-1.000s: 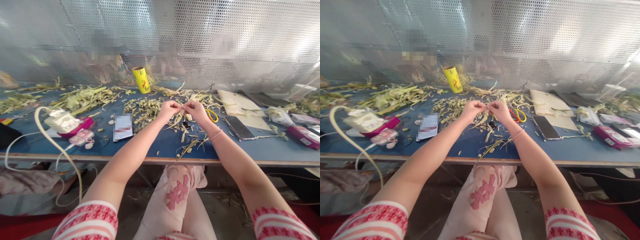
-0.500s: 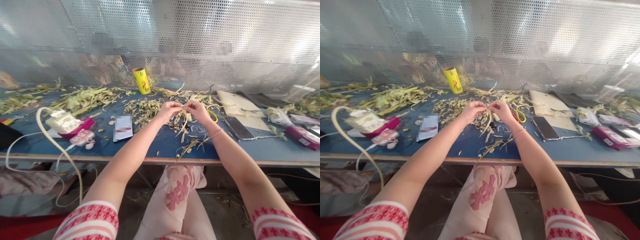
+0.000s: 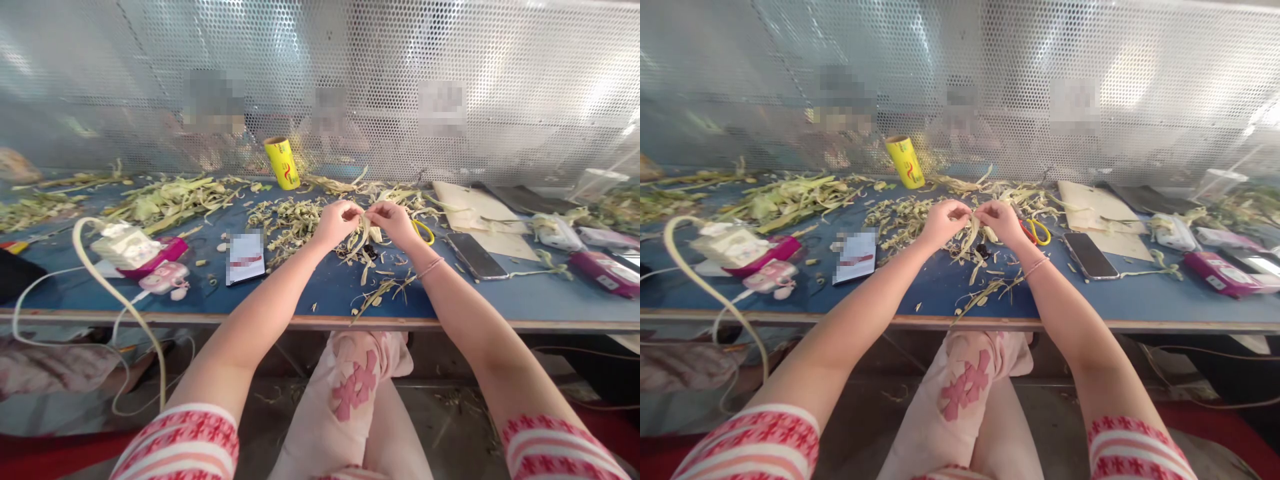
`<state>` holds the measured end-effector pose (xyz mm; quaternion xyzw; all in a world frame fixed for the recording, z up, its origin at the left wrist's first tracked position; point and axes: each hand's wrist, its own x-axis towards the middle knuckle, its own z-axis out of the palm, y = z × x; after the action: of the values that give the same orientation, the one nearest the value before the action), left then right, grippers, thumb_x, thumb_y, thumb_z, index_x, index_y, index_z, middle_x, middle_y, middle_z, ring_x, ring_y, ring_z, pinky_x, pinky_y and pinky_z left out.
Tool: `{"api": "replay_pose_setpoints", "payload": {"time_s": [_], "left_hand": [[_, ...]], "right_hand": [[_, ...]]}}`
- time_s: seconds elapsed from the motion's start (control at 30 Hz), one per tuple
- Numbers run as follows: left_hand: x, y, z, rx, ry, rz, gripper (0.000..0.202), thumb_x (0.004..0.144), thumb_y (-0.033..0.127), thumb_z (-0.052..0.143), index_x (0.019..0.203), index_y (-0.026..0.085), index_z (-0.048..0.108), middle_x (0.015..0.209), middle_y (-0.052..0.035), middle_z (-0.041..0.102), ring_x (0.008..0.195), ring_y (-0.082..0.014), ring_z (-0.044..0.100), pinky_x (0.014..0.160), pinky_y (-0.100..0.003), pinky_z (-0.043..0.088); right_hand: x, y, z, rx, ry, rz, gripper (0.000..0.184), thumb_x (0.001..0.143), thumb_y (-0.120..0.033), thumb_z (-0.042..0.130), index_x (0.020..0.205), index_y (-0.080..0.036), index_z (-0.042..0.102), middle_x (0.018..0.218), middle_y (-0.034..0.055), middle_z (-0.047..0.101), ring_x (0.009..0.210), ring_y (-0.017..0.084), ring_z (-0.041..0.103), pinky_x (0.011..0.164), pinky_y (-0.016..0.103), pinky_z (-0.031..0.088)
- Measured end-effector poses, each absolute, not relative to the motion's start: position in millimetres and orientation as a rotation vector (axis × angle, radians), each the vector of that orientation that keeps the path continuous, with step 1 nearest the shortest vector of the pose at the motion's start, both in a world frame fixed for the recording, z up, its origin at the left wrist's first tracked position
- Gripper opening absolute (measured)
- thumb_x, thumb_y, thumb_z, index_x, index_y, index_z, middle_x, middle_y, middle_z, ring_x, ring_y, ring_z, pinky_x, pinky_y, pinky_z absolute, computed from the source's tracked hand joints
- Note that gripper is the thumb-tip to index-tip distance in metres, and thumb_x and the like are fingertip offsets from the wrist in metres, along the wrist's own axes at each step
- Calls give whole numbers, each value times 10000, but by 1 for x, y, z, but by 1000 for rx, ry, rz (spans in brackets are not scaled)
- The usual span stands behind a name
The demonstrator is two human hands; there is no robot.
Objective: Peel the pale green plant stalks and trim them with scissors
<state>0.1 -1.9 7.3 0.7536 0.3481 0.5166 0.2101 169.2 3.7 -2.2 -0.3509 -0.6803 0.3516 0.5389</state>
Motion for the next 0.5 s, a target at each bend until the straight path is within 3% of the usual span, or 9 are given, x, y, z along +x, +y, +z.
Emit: {"api": "replay_pose_setpoints", "payload": {"time_s": [0.27,0.5], "left_hand": [[-3,-1,4,2476,1009,1527,136,737,97,538,749,197,630,780,-42,633,787,-158,582,774,-290,454],[-2,-2,4,2530,1020,1488,122,735,90,526,686,196,563,775,-41,586,790,-167,548,772,-307,429]], "right_hand": [[164,-2,-3,-822,-1532,991,384,613,-511,760,741,-192,589,666,-24,605,611,92,578,657,265,552],[158,-8,-1,-867,-1553,930,371,644,-510,740,759,-192,587,634,-29,594,583,93,557,611,257,541]]}}
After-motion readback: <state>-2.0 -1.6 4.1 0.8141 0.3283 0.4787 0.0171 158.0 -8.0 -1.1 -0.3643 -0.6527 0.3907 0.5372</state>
